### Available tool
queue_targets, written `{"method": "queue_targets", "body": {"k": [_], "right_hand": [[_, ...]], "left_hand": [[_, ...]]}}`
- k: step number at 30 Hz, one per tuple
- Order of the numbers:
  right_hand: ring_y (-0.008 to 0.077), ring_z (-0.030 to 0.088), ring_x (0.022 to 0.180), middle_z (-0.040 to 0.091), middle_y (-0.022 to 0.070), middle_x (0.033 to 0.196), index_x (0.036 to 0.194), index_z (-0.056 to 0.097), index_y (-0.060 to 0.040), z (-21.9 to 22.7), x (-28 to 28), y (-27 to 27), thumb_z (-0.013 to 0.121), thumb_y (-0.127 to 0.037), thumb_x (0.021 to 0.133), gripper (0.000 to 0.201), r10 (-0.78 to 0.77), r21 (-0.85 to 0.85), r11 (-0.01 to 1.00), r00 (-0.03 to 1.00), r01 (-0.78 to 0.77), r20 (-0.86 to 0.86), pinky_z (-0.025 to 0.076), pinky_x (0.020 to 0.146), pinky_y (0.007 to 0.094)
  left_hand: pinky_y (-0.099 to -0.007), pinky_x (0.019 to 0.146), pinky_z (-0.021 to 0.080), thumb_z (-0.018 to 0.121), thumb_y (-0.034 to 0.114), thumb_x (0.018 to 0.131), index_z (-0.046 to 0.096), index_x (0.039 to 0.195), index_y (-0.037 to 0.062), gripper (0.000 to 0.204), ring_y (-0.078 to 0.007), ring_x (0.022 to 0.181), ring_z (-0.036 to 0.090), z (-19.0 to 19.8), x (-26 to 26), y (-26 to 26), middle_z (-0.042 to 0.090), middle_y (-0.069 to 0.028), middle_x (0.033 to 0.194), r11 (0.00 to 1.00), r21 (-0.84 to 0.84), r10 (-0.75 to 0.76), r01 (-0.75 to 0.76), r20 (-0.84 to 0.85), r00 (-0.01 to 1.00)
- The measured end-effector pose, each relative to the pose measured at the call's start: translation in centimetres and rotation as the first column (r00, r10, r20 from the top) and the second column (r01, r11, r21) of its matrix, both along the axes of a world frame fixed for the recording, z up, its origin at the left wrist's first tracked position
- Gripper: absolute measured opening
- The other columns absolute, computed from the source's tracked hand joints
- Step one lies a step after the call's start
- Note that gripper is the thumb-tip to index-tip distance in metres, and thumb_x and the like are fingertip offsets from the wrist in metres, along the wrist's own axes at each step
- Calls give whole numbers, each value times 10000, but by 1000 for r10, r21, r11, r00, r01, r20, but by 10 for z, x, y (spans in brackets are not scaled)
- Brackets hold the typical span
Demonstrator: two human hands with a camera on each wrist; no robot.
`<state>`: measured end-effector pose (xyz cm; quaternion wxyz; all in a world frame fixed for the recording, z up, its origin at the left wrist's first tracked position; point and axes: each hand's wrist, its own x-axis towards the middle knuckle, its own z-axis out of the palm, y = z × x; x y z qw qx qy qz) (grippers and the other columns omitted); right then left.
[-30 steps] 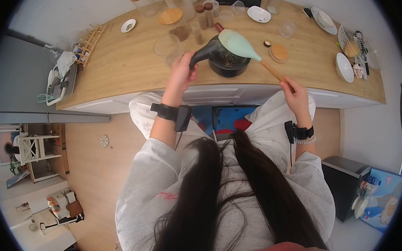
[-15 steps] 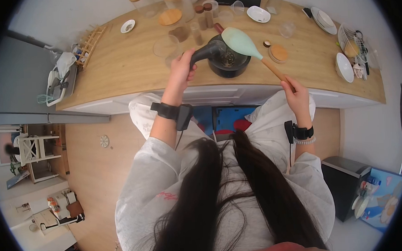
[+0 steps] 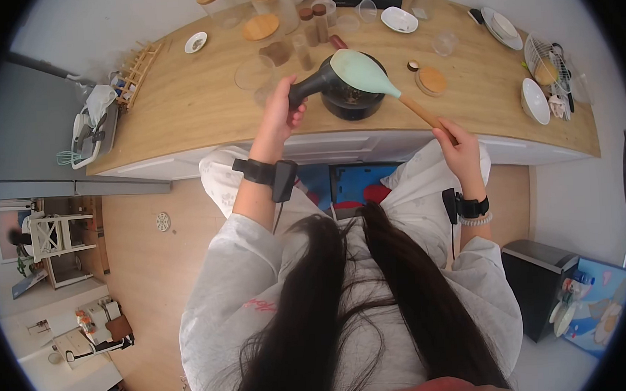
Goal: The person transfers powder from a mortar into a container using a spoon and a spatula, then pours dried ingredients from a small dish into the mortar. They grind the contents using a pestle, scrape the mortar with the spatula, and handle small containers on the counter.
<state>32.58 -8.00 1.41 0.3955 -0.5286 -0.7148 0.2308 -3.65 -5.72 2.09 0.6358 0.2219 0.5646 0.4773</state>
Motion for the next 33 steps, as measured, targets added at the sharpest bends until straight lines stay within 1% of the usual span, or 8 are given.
{"method": "queue_targets", "body": {"k": [4,7,18,22,26,28,31,33], "right_hand": [[131,548,572,639,100,711,1015,650,-30,3,-1,2,665,-203,824,258,-92,28,995,995,91,26,433,540,242],[141,552,571,644,104,723,1020,653,-41,0,5,2,660,-225,829,266,-7,10,1000,1000,8,-14,437,547,239],[112,553,602,641,83,719,1034,646,-30,0,4,1,671,-197,820,272,-6,-23,1000,1000,5,-22,432,567,229],[102,552,616,641,79,719,1031,642,-10,0,4,2,676,-168,815,269,-94,-87,992,996,94,5,432,573,228],[108,567,630,648,79,727,1026,643,-12,-3,8,5,678,-168,813,267,-17,18,1000,997,18,-78,439,583,230],[116,595,664,662,99,760,1029,639,-3,3,7,0,678,-161,813,271,26,-110,994,1000,-26,-2,450,601,234],[113,583,658,658,93,759,1029,636,7,2,5,0,679,-157,813,275,-90,-97,991,996,91,22,447,601,231],[111,571,648,652,90,747,1026,637,8,0,6,1,679,-158,813,273,-59,-71,996,998,58,-21,444,598,231]], "left_hand": [[-203,325,228,478,525,833,517,691,65,484,-64,350,341,-3,-3,2,439,17,490,1000,-14,-19,19,13,1000],[-200,322,229,464,545,832,512,700,60,505,-64,349,327,-6,-5,4,427,24,491,999,-22,-44,45,16,999],[-195,323,210,466,568,816,521,705,67,516,-55,342,302,-6,-5,3,398,43,474,995,-76,-57,62,68,996],[-195,321,206,468,574,812,517,701,66,522,-53,342,293,-9,-6,3,393,44,473,993,-84,-66,81,160,985],[-190,318,203,467,582,810,512,700,64,532,-50,339,284,-8,-8,2,383,43,469,990,-115,-58,81,185,981],[-187,316,206,468,584,809,511,702,63,534,-50,338,283,-11,-10,2,380,44,467,989,-112,-68,96,225,972],[-181,311,214,470,590,807,507,704,64,537,-48,334,280,-13,-8,-1,374,48,462,987,-127,-57,100,307,950],[-179,307,218,471,592,805,504,705,64,538,-47,332,278,-13,-10,-5,371,52,460,985,-144,-36,91,348,937]]}}
